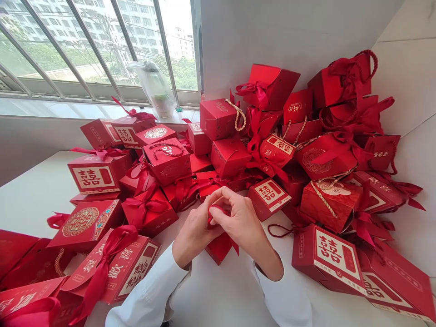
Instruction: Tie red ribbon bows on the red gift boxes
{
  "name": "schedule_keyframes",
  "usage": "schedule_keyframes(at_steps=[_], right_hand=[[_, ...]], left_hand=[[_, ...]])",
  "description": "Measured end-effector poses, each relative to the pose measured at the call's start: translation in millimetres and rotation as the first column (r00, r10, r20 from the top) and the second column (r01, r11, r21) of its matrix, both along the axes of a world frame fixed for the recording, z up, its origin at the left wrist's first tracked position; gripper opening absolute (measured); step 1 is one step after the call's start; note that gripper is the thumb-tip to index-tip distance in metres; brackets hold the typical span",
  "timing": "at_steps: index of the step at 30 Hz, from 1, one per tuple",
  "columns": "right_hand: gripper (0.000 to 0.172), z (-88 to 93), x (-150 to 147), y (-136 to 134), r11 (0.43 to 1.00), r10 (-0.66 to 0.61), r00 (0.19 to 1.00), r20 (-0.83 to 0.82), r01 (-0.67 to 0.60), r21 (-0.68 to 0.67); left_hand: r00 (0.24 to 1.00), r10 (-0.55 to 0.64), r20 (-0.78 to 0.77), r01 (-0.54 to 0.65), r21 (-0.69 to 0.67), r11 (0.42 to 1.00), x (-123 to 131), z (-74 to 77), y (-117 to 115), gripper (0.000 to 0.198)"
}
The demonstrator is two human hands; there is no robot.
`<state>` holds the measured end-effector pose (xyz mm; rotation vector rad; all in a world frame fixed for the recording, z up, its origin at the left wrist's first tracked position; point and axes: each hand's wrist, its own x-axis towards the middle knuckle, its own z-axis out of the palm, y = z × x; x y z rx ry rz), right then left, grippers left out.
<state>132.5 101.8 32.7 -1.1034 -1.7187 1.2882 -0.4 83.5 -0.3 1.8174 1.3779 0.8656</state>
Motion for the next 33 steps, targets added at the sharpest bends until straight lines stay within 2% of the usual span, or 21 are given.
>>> schedule_keyframes(at_steps=[4, 8, 13, 16, 19, 22, 25, 27, 29, 31, 33], right_hand=[[0.019, 0.1, 1, 1, 0.985, -0.120, 0.961, -0.248, 0.084, -0.151], [0.025, 5.9, 3, 2, 0.975, -0.150, 0.920, -0.362, 0.076, -0.211], [0.021, 7.2, -6, -3, 0.968, -0.105, 0.887, -0.450, -0.012, -0.249], [0.018, 5.6, -6, -3, 0.975, -0.090, 0.884, -0.460, -0.016, -0.221], [0.012, 5.9, 4, -1, 0.988, -0.051, 0.918, -0.394, -0.012, -0.157], [0.005, 7.7, 18, 4, 0.996, 0.048, 0.956, -0.288, -0.068, -0.059], [0.012, 10.8, 26, 7, 0.982, 0.090, 0.992, -0.091, -0.073, 0.176], [0.019, 15.0, 27, 5, 0.927, 0.071, 0.995, 0.067, -0.091, 0.365], [0.025, 21.5, 27, -2, 0.855, 0.153, 0.967, 0.202, -0.232, 0.463], [0.030, 29.1, 30, -13, 0.782, 0.316, 0.891, 0.324, -0.439, 0.442], [0.029, 36.0, 38, -25, 0.738, 0.411, 0.791, 0.454, -0.581, 0.344]], left_hand=[[0.992, 0.124, -0.006, -0.124, 0.044, 0.991, 9, -4.7, -7, 0.037], [0.986, 0.156, -0.063, -0.149, 0.110, 0.983, 15, -8.9, -10, 0.012], [0.979, 0.191, -0.070, -0.181, 0.130, 0.975, 17, -9.7, -10, 0.013], [0.982, 0.177, -0.057, -0.171, 0.103, 0.980, 15, -7.2, -10, 0.018], [0.990, 0.131, -0.045, -0.128, 0.058, 0.990, 11, -3.9, -9, 0.021], [0.997, 0.074, -0.035, -0.073, 0.018, 0.997, 6, -2.3, -8, 0.012], [0.999, 0.040, -0.030, -0.039, 0.012, 0.999, 4, -2.6, -6, 0.007], [0.998, 0.066, -0.017, -0.065, 0.019, 0.998, 4, -2.8, -5, 0.010], [0.995, 0.103, 0.008, -0.103, 0.021, 0.994, 5, -2.8, -4, 0.011], [0.991, 0.123, 0.046, -0.124, 0.001, 0.992, 6, -3.1, -5, 0.012], [0.986, 0.140, 0.093, -0.139, -0.022, 0.990, 8, -4.2, -5, 0.013]])
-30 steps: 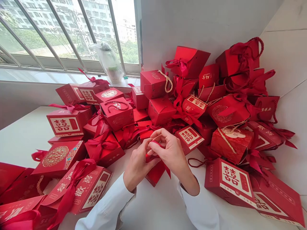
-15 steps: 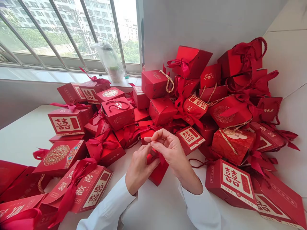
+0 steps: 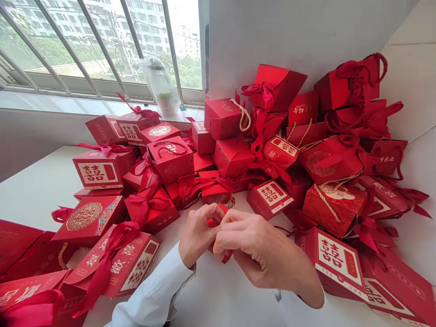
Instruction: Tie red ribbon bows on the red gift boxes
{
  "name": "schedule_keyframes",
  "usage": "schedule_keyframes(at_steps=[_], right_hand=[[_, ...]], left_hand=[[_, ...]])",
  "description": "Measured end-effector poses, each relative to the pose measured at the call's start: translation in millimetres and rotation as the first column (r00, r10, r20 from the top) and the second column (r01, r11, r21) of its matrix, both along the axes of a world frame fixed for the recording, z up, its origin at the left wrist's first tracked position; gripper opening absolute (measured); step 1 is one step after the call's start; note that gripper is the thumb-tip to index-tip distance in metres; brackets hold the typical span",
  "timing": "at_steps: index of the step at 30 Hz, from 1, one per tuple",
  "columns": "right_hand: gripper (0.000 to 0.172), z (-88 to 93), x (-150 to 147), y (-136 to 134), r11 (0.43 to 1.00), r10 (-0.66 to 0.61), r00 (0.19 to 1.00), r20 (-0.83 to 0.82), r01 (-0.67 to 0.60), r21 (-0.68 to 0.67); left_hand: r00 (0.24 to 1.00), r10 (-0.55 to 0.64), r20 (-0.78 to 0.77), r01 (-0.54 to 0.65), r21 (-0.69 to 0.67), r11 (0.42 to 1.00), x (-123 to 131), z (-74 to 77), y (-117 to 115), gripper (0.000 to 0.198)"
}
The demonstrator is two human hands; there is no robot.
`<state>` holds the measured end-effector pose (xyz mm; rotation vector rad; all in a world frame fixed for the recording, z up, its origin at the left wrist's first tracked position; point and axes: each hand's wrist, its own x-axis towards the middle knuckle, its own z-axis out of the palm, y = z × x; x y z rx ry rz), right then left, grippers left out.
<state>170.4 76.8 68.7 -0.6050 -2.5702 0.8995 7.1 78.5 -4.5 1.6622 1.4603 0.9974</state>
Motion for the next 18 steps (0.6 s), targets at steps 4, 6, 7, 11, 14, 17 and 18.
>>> schedule_keyframes(at_steps=[4, 6, 7, 11, 14, 17, 18], right_hand=[[0.025, 5.4, 23, -14, 0.992, -0.114, 0.962, 0.249, 0.126, -0.031], [0.024, 3.9, 30, -11, 0.971, -0.211, 0.940, 0.270, 0.232, -0.050], [0.020, 2.4, 32, -6, 0.956, -0.266, 0.925, 0.272, 0.290, -0.050], [0.025, -7.1, 22, 13, 0.896, -0.431, 0.860, 0.273, 0.445, 0.014], [0.022, -14.2, 8, 18, 0.909, -0.406, 0.869, 0.283, 0.417, 0.024], [0.015, -18.4, -6, 15, 0.922, -0.381, 0.875, 0.298, 0.383, 0.054], [0.013, -19.3, -9, 13, 0.918, -0.392, 0.866, 0.309, 0.388, 0.079]], left_hand=[[0.997, 0.074, 0.029, -0.074, 0.019, 0.997, 3, -4.2, 0, 0.023], [0.995, 0.102, 0.015, -0.103, 0.046, 0.994, 5, -6.3, -1, 0.026], [0.994, 0.110, 0.013, -0.111, 0.059, 0.992, 6, -7.2, -1, 0.027], [0.991, 0.136, 0.013, -0.137, 0.097, 0.986, 8, -10.0, -2, 0.033], [0.986, 0.166, -0.007, -0.164, 0.126, 0.978, 8, -11.5, -2, 0.032], [0.981, 0.191, -0.032, -0.185, 0.140, 0.973, 7, -12.1, -1, 0.027], [0.980, 0.197, -0.036, -0.190, 0.143, 0.971, 6, -12.1, 0, 0.026]])
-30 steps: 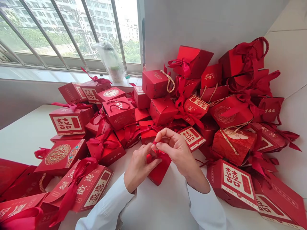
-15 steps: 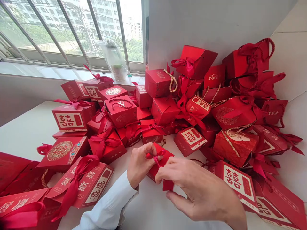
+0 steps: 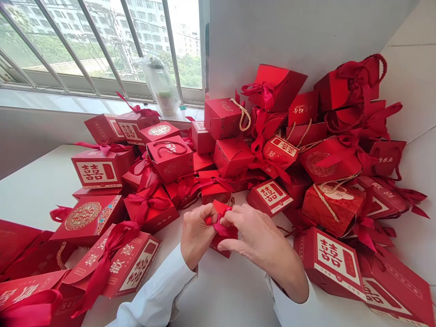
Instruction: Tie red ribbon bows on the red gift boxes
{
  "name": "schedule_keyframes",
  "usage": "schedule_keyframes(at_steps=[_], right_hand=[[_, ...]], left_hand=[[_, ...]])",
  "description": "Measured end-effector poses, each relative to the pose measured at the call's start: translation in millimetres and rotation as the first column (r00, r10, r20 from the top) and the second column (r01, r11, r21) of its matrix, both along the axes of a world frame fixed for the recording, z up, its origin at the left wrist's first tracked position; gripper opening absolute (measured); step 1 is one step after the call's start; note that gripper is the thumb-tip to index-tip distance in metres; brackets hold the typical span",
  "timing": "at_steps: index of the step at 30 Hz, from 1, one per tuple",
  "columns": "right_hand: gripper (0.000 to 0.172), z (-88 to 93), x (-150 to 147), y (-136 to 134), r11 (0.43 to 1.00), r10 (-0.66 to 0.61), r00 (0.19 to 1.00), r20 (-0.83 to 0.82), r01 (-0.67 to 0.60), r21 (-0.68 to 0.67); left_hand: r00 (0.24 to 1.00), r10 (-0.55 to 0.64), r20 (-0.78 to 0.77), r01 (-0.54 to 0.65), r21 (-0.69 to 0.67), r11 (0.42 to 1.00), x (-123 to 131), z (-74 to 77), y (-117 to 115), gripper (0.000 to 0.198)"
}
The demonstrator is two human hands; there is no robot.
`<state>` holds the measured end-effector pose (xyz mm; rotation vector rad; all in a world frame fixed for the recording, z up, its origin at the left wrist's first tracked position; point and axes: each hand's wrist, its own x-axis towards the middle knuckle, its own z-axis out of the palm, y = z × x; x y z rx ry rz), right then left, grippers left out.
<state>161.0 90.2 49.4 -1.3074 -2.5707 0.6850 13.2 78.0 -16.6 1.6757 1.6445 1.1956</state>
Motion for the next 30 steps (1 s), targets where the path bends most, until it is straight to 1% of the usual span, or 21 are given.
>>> schedule_keyframes(at_steps=[2, 3, 5, 8, 10, 12, 14, 16, 17, 18, 20, 21, 23, 25, 26, 27, 28, 30], right_hand=[[0.011, -1.0, -5, -1, 0.998, -0.038, 0.999, 0.035, 0.036, 0.041], [0.013, -1.2, -7, -1, 0.997, -0.052, 0.998, 0.032, 0.051, 0.055], [0.017, -1.1, -9, -1, 0.997, -0.041, 0.999, -0.022, 0.042, 0.071], [0.021, 0.0, -6, -2, 0.990, 0.095, 0.990, -0.103, -0.083, 0.117], [0.023, 1.5, -1, -4, 0.981, 0.162, 0.984, -0.079, -0.152, 0.118], [0.021, 4.0, 4, -6, 0.986, 0.156, 0.988, -0.022, -0.154, 0.061], [0.020, 7.0, 8, -7, 0.991, 0.131, 0.991, 0.011, -0.131, -0.030], [0.029, 8.7, 7, -6, 0.986, 0.127, 0.992, -0.023, -0.129, -0.107], [0.031, 8.6, 5, -5, 0.981, 0.131, 0.990, -0.053, -0.137, -0.134], [0.028, 7.8, 2, -4, 0.978, 0.138, 0.987, -0.078, -0.148, -0.144], [0.021, 5.1, -5, -3, 0.981, 0.155, 0.983, -0.095, -0.164, -0.100], [0.019, 3.9, -7, -4, 0.985, 0.161, 0.983, -0.087, -0.166, -0.052], [0.019, 2.9, -9, -6, 0.986, 0.139, 0.988, -0.074, -0.131, 0.100], [0.020, 3.3, -6, -10, 0.960, 0.106, 0.991, -0.076, -0.082, 0.269], [0.021, 3.3, -4, -12, 0.943, 0.109, 0.992, -0.065, -0.083, 0.322], [0.022, 2.7, -2, -14, 0.932, 0.117, 0.992, -0.039, -0.096, 0.348], [0.023, 1.6, 0, -15, 0.933, 0.122, 0.993, 0.008, -0.117, 0.341], [0.026, -1.3, 5, -15, 0.957, 0.089, 0.986, 0.143, -0.124, 0.262]], left_hand=[[1.000, 0.011, -0.001, -0.011, 0.007, 1.000, -1, 0.3, 1, 0.025], [1.000, 0.019, 0.006, -0.019, 0.014, 1.000, -2, 0.4, 2, 0.025], [0.999, 0.041, 0.034, -0.042, 0.027, 0.999, -5, 0.2, 4, 0.027], [0.994, 0.055, 0.094, -0.059, 0.039, 0.997, -9, -1.5, 7, 0.029], [0.992, 0.053, 0.114, -0.058, 0.046, 0.997, -10, -3.1, 9, 0.029], [0.992, 0.072, 0.102, -0.078, 0.055, 0.995, -9, -4.2, 9, 0.029], [0.992, 0.101, 0.069, -0.105, 0.061, 0.993, -8, -4.4, 8, 0.030], [0.993, 0.109, 0.040, -0.111, 0.065, 0.992, -7, -3.8, 7, 0.029], [0.994, 0.103, 0.029, -0.105, 0.066, 0.992, -7, -3.5, 7, 0.029], [0.995, 0.098, 0.024, -0.099, 0.071, 0.993, -7, -3.3, 7, 0.029], [0.996, 0.089, 0.022, -0.091, 0.080, 0.993, -7, -3.5, 7, 0.029], [0.996, 0.088, 0.025, -0.089, 0.084, 0.992, -8, -3.8, 7, 0.029], [0.995, 0.088, 0.038, -0.091, 0.084, 0.992, -8, -4.8, 8, 0.029], [0.994, 0.095, 0.055, -0.099, 0.081, 0.992, -7, -5.6, 8, 0.030], [0.993, 0.101, 0.062, -0.106, 0.082, 0.991, -7, -5.9, 9, 0.031], [0.992, 0.109, 0.065, -0.114, 0.081, 0.990, -7, -6.1, 9, 0.032], [0.991, 0.113, 0.065, -0.118, 0.081, 0.990, -6, -6.2, 10, 0.032], [0.991, 0.119, 0.061, -0.124, 0.080, 0.989, -6, -6.3, 10, 0.033]])
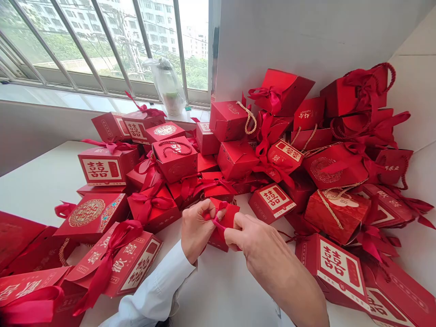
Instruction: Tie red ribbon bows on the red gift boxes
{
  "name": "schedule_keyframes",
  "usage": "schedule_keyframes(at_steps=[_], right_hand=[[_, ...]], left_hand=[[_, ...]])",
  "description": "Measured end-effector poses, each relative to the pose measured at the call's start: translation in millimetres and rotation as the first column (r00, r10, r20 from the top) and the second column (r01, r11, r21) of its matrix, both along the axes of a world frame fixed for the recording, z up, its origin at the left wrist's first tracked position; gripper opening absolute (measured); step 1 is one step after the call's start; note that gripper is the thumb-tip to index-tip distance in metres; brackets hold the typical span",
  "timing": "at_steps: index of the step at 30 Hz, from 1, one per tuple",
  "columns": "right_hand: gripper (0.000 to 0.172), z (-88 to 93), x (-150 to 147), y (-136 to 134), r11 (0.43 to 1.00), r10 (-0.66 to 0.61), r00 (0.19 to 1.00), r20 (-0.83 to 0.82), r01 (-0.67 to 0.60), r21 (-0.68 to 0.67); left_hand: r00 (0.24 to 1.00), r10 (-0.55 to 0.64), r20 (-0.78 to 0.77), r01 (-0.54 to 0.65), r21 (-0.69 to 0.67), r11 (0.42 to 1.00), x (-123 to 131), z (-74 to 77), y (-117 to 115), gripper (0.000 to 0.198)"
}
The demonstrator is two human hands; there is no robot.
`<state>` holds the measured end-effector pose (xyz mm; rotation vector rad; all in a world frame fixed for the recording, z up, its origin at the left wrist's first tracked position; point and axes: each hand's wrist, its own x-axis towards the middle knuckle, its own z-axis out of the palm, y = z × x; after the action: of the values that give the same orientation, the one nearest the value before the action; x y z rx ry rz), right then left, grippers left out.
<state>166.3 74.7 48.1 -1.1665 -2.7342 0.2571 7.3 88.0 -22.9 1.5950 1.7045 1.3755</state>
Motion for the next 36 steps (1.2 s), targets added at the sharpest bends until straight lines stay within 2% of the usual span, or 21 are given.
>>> schedule_keyframes(at_steps=[2, 4, 7, 8, 11, 14, 17, 20, 23, 26, 28, 30, 32, 34, 36], right_hand=[[0.028, -1.0, 5, 0, 0.994, -0.092, 0.989, 0.117, 0.099, -0.049], [0.028, 2.2, 11, 0, 0.982, -0.124, 0.984, 0.131, 0.141, -0.126], [0.026, 11.1, 12, -1, 0.945, -0.035, 0.999, -0.020, 0.027, -0.326], [0.025, 12.8, 9, 0, 0.935, -0.028, 0.996, -0.085, -0.004, -0.355], [0.021, 8.4, -6, 8, 0.951, -0.113, 0.973, -0.202, 0.047, -0.307], [0.013, -4.7, -22, 17, 0.951, -0.194, 0.960, -0.204, 0.132, -0.279], [0.018, -13.4, -29, 21, 0.949, -0.240, 0.948, -0.208, 0.184, -0.258], [0.020, -14.5, -28, 20, 0.970, -0.215, 0.951, -0.223, 0.182, -0.158], [0.020, -14.6, -29, 19, 0.992, -0.095, 0.977, -0.191, 0.110, 0.067], [0.026, -16.8, -32, 20, 0.949, 0.007, 0.990, -0.143, 0.039, 0.314], [0.028, -17.4, -30, 19, 0.925, 0.023, 0.991, -0.134, 0.029, 0.378], [0.025, -15.3, -25, 18, 0.964, 0.041, 0.994, -0.103, -0.012, 0.266], [0.021, -10.4, -18, 16, 0.998, 0.063, 0.996, -0.070, -0.063, 0.005], [0.019, -4.2, -11, 16, 0.970, 0.056, 0.994, -0.093, -0.076, -0.230], [0.017, 0.3, -8, 20, 0.942, -0.020, 0.981, -0.192, -0.046, -0.331]], left_hand=[[1.000, 0.007, -0.007, -0.007, 0.003, 1.000, 0, -0.2, 0, 0.032], [1.000, 0.015, -0.020, -0.015, 0.011, 1.000, 1, -0.6, 0, 0.032], [0.999, 0.022, -0.043, -0.021, 0.029, 0.999, 2, -1.2, -1, 0.030], [0.998, 0.025, -0.054, -0.023, 0.032, 0.999, 3, -1.3, -1, 0.029], [0.995, 0.035, -0.089, -0.033, 0.017, 0.999, 2, -0.7, -2, 0.024], [0.996, 0.035, -0.085, -0.035, -0.007, 0.999, 1, 0.8, -2, 0.020], [0.997, 0.031, -0.071, -0.031, -0.006, 0.999, 1, 2.1, -1, 0.019], [0.998, 0.026, -0.065, -0.026, 0.005, 1.000, 2, 2.4, -1, 0.019], [0.998, 0.020, -0.051, -0.020, -0.003, 1.000, 1, 2.1, -1, 0.017], [0.999, 0.018, -0.045, -0.019, -0.017, 1.000, -1, 2.6, 0, 0.016], [0.999, 0.015, -0.035, -0.016, -0.014, 1.000, -2, 3.4, 0, 0.018], [1.000, 0.014, -0.027, -0.014, -0.009, 1.000, -2, 3.9, 0, 0.021], [1.000, 0.016, -0.025, -0.016, -0.012, 1.000, -1, 3.7, -1, 0.025], [1.000, 0.015, -0.027, -0.015, -0.016, 1.000, 0, 2.9, -2, 0.027], [0.999, 0.013, -0.034, -0.014, -0.014, 1.000, 0, 1.9, -2, 0.027]])
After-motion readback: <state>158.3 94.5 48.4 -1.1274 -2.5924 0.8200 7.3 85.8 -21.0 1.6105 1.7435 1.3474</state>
